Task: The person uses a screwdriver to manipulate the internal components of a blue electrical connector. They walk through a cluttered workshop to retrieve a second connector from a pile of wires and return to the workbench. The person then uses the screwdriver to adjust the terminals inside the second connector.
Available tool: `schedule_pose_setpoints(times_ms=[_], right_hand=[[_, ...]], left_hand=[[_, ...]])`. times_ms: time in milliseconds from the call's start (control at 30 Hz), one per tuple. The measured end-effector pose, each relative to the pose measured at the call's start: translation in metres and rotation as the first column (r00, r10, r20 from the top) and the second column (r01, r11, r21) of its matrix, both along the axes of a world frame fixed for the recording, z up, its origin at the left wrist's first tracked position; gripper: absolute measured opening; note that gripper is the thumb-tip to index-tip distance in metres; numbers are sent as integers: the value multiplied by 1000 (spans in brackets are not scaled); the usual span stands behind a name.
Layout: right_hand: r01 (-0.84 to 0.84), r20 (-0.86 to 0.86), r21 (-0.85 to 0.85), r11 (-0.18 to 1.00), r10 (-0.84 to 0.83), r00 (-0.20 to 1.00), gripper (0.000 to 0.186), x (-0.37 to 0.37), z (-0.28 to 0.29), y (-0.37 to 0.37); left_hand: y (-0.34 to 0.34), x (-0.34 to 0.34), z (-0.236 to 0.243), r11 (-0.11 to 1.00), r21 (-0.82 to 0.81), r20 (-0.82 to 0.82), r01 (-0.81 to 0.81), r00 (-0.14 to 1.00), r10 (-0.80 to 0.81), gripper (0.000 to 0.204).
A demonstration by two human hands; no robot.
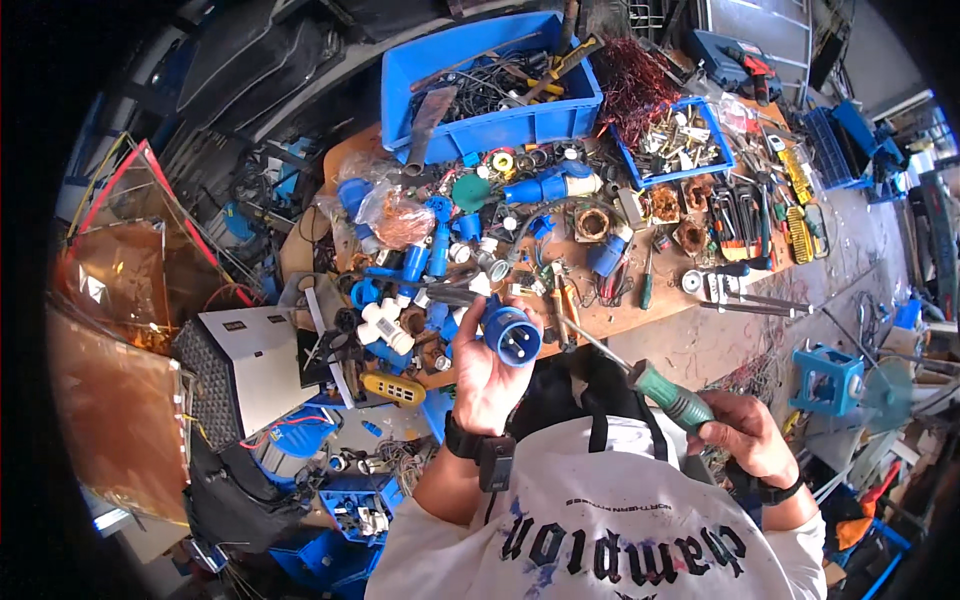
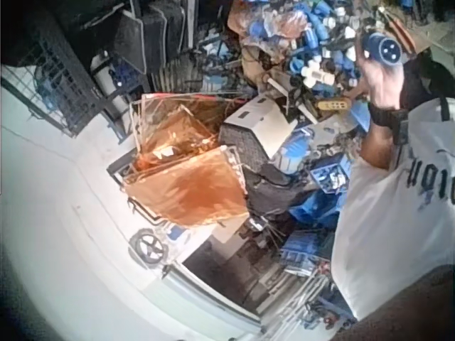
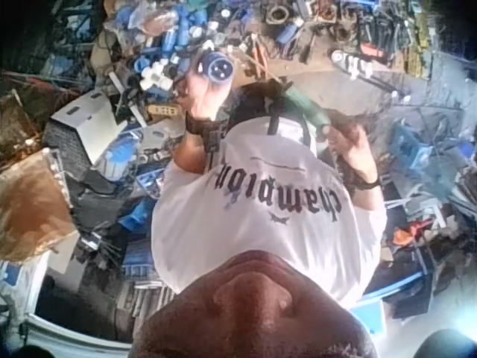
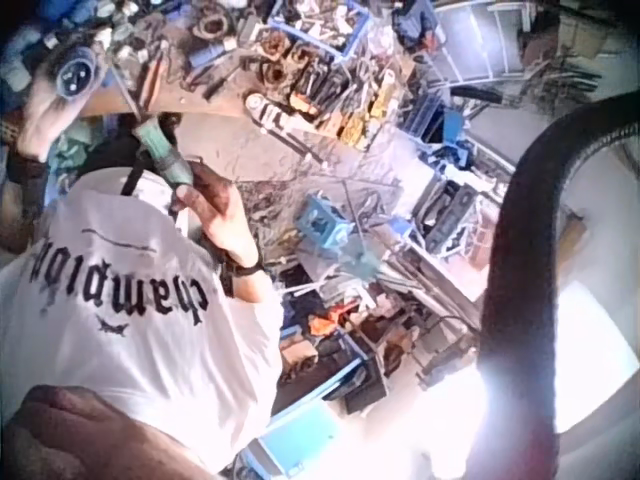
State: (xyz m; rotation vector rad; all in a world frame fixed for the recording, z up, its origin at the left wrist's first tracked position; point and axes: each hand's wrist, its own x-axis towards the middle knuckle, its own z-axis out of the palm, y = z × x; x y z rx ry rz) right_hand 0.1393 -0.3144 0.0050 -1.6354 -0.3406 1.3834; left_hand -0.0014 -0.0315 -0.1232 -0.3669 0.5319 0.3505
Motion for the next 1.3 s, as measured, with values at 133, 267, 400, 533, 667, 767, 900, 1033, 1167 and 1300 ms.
schedule_pose_setpoints(times_ms=[133, 267, 400, 533, 667, 767, 900, 1033, 1167, 1300], right_hand=[[-139, 244, -40, 989, 145, 959, 38, -4, 22, 16], [-217, 450, -62, 974, 221, 865, 37, -6, 55, 45], [-301, 691, -12, 954, 225, 687, 36, -11, 66, 58], [-319, 750, -113, 941, 292, 594, 40, -16, 83, 74], [-367, 828, -86, 926, 272, 491, 37, -23, 86, 85], [-377, 881, -92, 922, 252, 401, 36, -27, 82, 91], [-388, 909, -90, 917, 235, 345, 36, -34, 77, 99], [-391, 915, -120, 912, 255, 313, 35, -38, 79, 101], [-401, 924, -93, 911, 229, 308, 35, -38, 77, 101], [-400, 919, -89, 912, 229, 320, 35, -39, 76, 100]], left_hand=[[4, -10, 4, 999, 42, 85, -4, 996, 0, 32], [7, -15, 8, 998, -17, 96, -68, 993, 70, 30], [7, -20, 10, 996, -44, 124, -73, 989, 78, 28], [7, -25, 15, 999, -25, 169, -34, 985, 38, 26], [9, -32, 13, 999, -15, 159, -38, 986, 40, 24], [9, -34, 12, 1000, 29, 197, -5, 980, -1, 25], [10, -37, 10, 996, 84, 168, 16, 985, -30, 27], [9, -37, 10, 998, 65, 184, 8, 983, -20, 29], [9, -37, 8, 997, 80, 181, 13, 983, -27, 30], [7, -39, 6, 992, 122, 180, 33, 982, -55, 30]])
